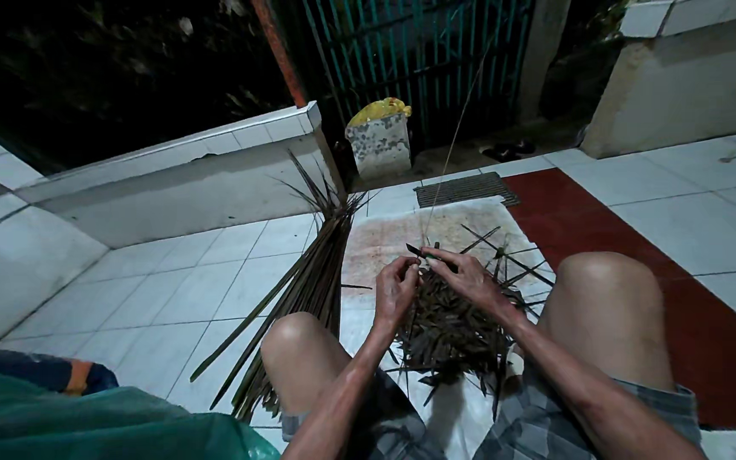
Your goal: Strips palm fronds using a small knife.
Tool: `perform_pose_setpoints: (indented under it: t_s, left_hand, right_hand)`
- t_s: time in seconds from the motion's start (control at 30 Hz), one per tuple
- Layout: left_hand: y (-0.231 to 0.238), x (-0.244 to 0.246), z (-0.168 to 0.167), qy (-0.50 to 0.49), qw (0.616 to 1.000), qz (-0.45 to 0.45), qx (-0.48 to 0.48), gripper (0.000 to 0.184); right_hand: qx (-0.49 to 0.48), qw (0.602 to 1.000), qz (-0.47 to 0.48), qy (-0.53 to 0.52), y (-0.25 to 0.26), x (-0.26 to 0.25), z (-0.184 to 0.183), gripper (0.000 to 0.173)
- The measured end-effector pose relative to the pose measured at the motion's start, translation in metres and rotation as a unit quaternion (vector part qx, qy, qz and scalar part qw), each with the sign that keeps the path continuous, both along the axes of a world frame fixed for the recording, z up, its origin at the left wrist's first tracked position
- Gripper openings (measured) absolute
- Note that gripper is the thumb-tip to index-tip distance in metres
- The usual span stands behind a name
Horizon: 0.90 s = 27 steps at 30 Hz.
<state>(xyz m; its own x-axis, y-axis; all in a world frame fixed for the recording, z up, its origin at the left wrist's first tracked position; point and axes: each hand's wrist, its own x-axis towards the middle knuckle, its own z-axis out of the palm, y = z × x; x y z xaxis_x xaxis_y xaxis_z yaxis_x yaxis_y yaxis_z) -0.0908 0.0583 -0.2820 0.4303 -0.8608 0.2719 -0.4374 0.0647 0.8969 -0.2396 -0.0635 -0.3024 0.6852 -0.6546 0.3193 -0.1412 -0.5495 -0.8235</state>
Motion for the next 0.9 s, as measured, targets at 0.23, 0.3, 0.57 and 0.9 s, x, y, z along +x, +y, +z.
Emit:
perform_pose_setpoints:
  t_s: [0.23,0.3,0.57,0.9]
  left_hand:
    - [0.007,0.001,-0.001,0.006,1.0,-0.001,0.01,0.023]
    - [0.01,0.0,-0.002,0.006,1.0,-0.008,0.007,0.023]
    - [0.017,0.004,-0.003,-0.001,1.0,-0.011,0.011,0.024]
    - [0.027,0.004,-0.008,-0.037,0.999,-0.018,0.018,0.024]
  right_hand:
    - [-0.016,0.998,-0.056,-0.009,0.005,0.007,-0.004,0.036]
    - [-0.005,0.998,-0.064,-0.022,-0.001,0.005,-0.002,0.036]
    - [-0.02,1.0,-0.013,-0.019,0.0,0.006,-0.009,0.037]
    - [0.001,0.998,-0.044,-0.044,-0.011,0.001,-0.005,0.035]
